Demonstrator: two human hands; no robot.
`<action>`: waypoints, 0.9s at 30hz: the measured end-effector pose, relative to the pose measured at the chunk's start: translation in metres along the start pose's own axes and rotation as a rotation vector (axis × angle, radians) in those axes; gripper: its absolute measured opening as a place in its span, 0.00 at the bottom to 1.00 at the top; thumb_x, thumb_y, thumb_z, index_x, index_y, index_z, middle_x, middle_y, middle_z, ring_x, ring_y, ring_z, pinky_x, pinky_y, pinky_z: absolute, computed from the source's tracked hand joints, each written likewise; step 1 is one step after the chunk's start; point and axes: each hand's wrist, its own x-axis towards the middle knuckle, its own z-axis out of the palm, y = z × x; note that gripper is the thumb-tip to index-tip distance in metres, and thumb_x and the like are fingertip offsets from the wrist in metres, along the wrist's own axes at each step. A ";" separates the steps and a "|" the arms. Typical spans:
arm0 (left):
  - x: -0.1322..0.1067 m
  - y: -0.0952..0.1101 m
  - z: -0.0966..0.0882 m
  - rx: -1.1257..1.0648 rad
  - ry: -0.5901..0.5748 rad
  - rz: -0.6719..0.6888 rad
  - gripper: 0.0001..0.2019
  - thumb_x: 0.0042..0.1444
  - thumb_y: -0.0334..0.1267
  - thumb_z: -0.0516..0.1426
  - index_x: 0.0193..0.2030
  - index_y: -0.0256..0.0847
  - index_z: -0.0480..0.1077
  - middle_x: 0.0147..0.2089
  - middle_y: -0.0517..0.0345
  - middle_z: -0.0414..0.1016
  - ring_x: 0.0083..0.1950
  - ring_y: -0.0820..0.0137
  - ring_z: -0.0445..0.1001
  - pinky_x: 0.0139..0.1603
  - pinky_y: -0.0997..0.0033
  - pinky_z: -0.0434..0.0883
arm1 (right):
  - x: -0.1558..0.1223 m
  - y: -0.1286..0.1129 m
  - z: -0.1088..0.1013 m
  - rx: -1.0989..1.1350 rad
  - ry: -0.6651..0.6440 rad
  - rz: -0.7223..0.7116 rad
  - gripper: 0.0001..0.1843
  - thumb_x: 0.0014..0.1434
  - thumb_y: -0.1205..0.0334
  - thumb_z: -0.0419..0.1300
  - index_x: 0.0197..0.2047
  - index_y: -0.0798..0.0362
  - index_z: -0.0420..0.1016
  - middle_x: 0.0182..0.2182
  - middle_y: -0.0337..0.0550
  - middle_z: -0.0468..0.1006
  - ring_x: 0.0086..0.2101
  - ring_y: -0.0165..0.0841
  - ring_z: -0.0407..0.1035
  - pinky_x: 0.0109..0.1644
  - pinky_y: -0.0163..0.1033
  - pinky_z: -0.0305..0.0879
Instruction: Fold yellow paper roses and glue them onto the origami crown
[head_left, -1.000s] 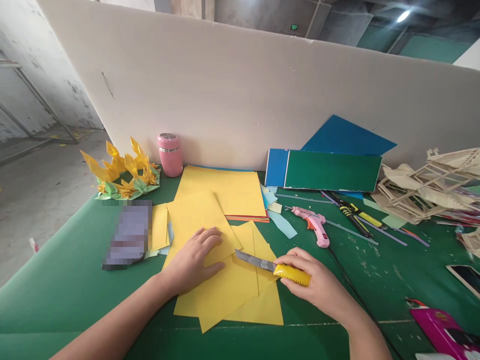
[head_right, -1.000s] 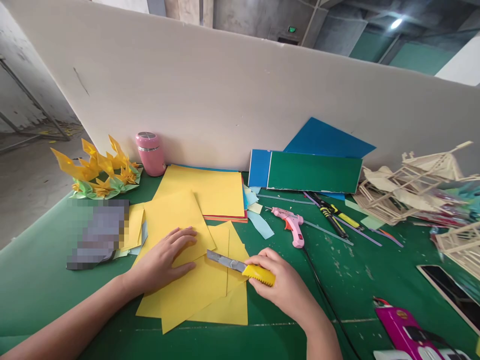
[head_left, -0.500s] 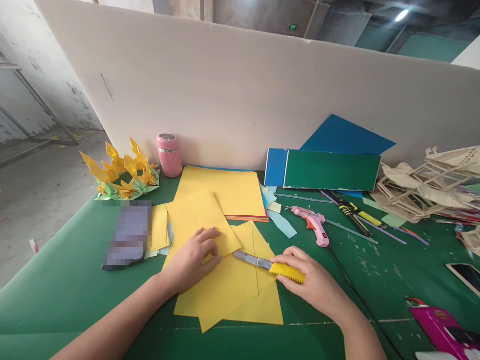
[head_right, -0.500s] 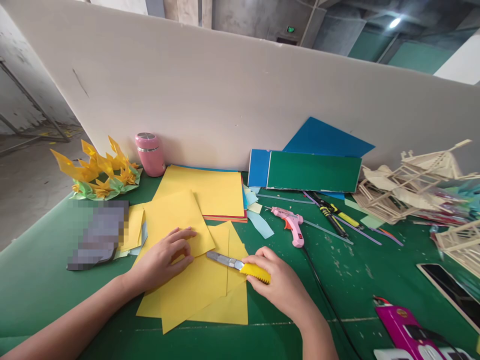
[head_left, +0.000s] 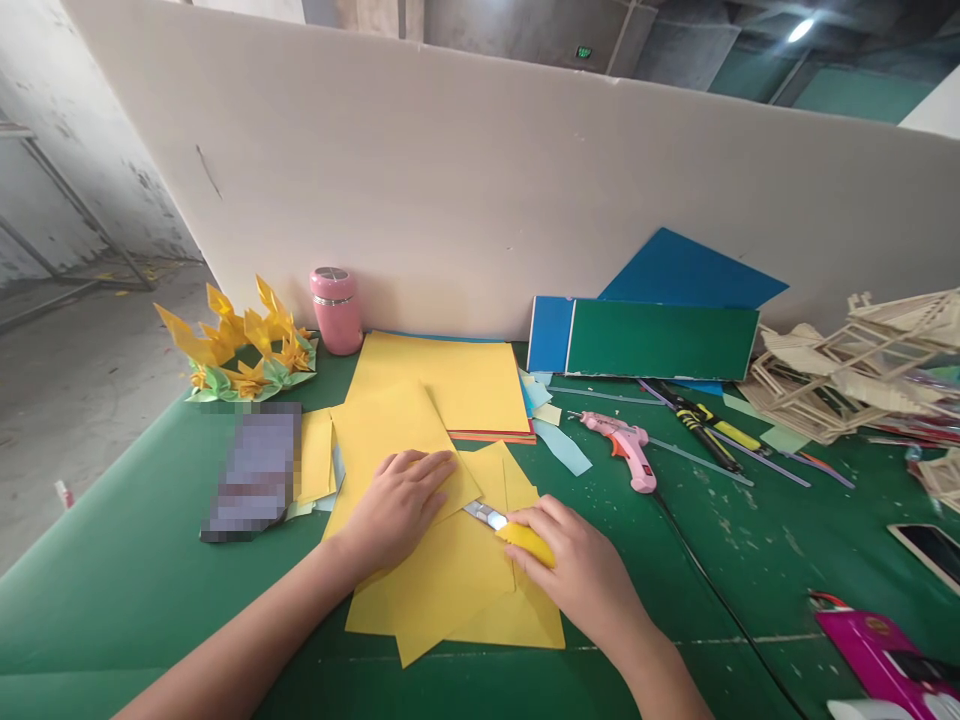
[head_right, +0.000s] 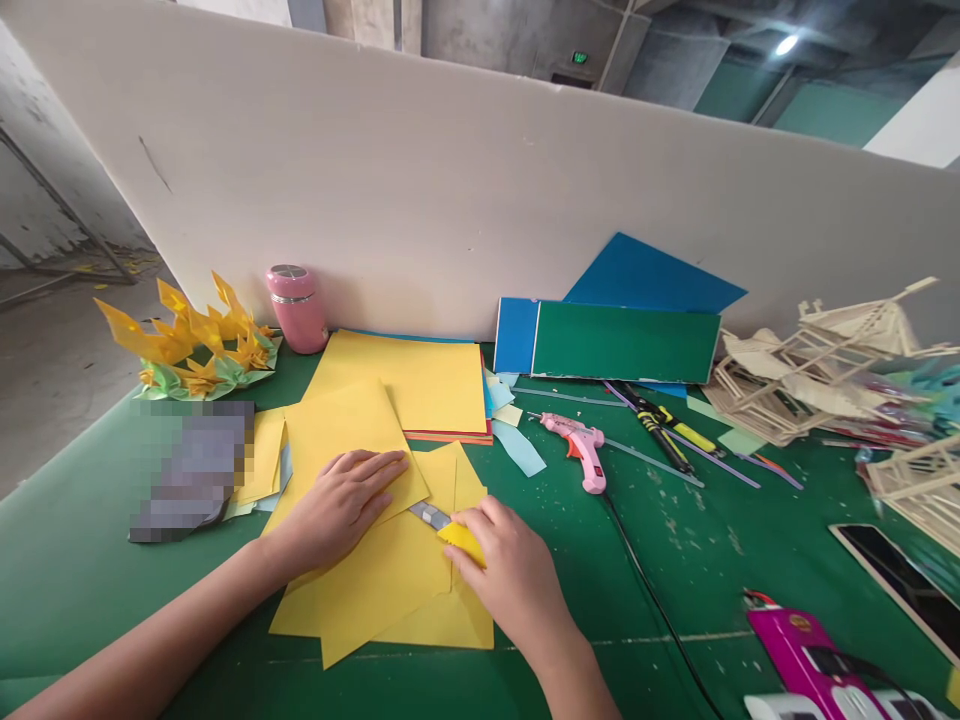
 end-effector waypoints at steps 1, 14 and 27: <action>0.003 0.001 0.000 0.007 0.002 -0.003 0.17 0.63 0.36 0.46 0.56 0.41 0.66 0.59 0.51 0.71 0.54 0.57 0.68 0.57 0.50 0.65 | 0.000 0.000 0.001 0.000 -0.002 0.010 0.04 0.58 0.60 0.57 0.37 0.48 0.72 0.34 0.41 0.76 0.31 0.34 0.73 0.27 0.35 0.66; 0.004 -0.002 0.017 0.090 0.073 0.014 0.14 0.64 0.37 0.46 0.52 0.38 0.65 0.63 0.45 0.65 0.67 0.54 0.57 0.65 0.44 0.54 | 0.000 0.001 0.003 -0.009 0.027 0.041 0.05 0.59 0.61 0.54 0.31 0.49 0.66 0.31 0.39 0.75 0.27 0.32 0.72 0.23 0.33 0.61; 0.003 -0.010 0.025 0.161 0.084 0.036 0.25 0.65 0.44 0.43 0.65 0.34 0.54 0.68 0.42 0.54 0.69 0.58 0.51 0.67 0.51 0.52 | 0.005 0.009 0.009 -0.029 0.115 0.004 0.06 0.60 0.60 0.52 0.32 0.49 0.67 0.31 0.40 0.75 0.28 0.32 0.72 0.23 0.33 0.59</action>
